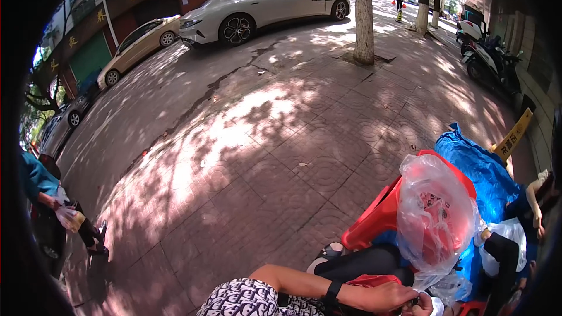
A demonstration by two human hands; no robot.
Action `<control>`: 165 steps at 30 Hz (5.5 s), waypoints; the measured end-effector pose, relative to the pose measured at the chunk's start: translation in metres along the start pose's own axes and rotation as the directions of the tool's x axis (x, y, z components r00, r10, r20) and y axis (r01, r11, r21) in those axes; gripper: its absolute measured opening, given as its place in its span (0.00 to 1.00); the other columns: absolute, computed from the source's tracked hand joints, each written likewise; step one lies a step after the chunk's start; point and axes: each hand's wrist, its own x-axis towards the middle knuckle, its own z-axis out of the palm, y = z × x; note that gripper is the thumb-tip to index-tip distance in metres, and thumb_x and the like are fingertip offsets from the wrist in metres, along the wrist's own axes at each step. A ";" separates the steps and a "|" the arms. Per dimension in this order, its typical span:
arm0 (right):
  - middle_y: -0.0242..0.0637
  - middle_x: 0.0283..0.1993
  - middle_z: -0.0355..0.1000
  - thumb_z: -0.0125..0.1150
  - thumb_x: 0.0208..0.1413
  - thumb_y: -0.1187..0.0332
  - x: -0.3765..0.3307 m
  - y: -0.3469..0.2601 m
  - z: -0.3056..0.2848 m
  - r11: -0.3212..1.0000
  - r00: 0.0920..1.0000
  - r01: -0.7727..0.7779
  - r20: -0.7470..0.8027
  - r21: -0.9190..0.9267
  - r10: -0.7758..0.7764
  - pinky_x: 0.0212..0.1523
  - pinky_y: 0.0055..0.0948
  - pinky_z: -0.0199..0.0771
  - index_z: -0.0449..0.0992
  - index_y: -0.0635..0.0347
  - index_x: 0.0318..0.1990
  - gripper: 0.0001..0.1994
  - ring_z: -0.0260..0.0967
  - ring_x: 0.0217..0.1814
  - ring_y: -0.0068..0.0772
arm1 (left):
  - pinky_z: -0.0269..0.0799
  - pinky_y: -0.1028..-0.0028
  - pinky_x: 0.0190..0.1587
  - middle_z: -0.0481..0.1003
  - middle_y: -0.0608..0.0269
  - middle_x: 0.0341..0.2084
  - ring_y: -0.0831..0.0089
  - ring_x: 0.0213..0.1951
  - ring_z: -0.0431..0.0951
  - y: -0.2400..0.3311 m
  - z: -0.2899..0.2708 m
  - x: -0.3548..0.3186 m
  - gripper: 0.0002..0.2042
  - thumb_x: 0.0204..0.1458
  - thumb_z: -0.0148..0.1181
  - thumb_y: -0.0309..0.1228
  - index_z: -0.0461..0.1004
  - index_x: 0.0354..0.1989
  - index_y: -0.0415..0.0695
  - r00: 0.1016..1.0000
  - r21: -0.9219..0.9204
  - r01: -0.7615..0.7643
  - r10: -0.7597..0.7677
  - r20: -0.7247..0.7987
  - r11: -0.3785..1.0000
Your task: The recorder is inspecting and sorting small black plastic or rubber components, possibly shoe or garment parts, from bags while sitting on the sidewalk.
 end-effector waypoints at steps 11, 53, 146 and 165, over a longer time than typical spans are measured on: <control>0.37 0.32 0.67 0.46 0.38 0.76 0.013 0.010 -0.008 0.997 0.997 -0.071 0.029 -0.008 0.071 0.31 0.21 0.65 0.68 0.69 0.38 0.15 0.64 0.29 0.27 | 0.63 0.64 0.21 0.65 0.55 0.13 0.59 0.17 0.69 -0.001 -0.004 -0.010 0.07 0.42 0.53 0.29 0.63 0.25 0.40 0.995 0.028 -0.063 0.060 0.081 0.998; 0.35 0.37 0.68 0.64 0.33 0.70 0.033 0.013 -0.076 0.579 0.920 0.390 0.329 -0.716 -0.212 0.34 0.22 0.66 0.72 0.61 0.39 0.19 0.66 0.37 0.26 | 0.69 0.71 0.34 0.71 0.55 0.29 0.64 0.34 0.73 -0.023 -0.028 -0.056 0.10 0.44 0.50 0.19 0.69 0.36 0.39 0.716 0.089 0.419 -0.390 0.579 0.903; 0.35 0.23 0.70 0.63 0.36 0.76 -0.011 0.036 -0.061 0.859 0.963 0.236 0.227 -0.455 -0.145 0.28 0.19 0.63 0.73 0.67 0.23 0.06 0.66 0.26 0.24 | 0.65 0.60 0.40 0.68 0.48 0.32 0.53 0.36 0.69 -0.197 -0.047 0.161 0.13 0.41 0.50 0.23 0.65 0.38 0.37 0.916 0.521 -0.235 0.008 0.401 0.820; 0.26 0.21 0.63 0.56 0.39 0.77 -0.023 0.008 -0.027 0.899 0.997 0.000 0.066 -0.437 0.032 0.23 0.17 0.57 0.69 0.63 0.20 0.03 0.59 0.22 0.17 | 0.75 0.74 0.32 0.69 0.56 0.30 0.69 0.30 0.73 -0.155 -0.095 0.123 0.09 0.52 0.44 0.26 0.65 0.36 0.32 0.548 -0.813 0.581 -0.758 0.354 0.040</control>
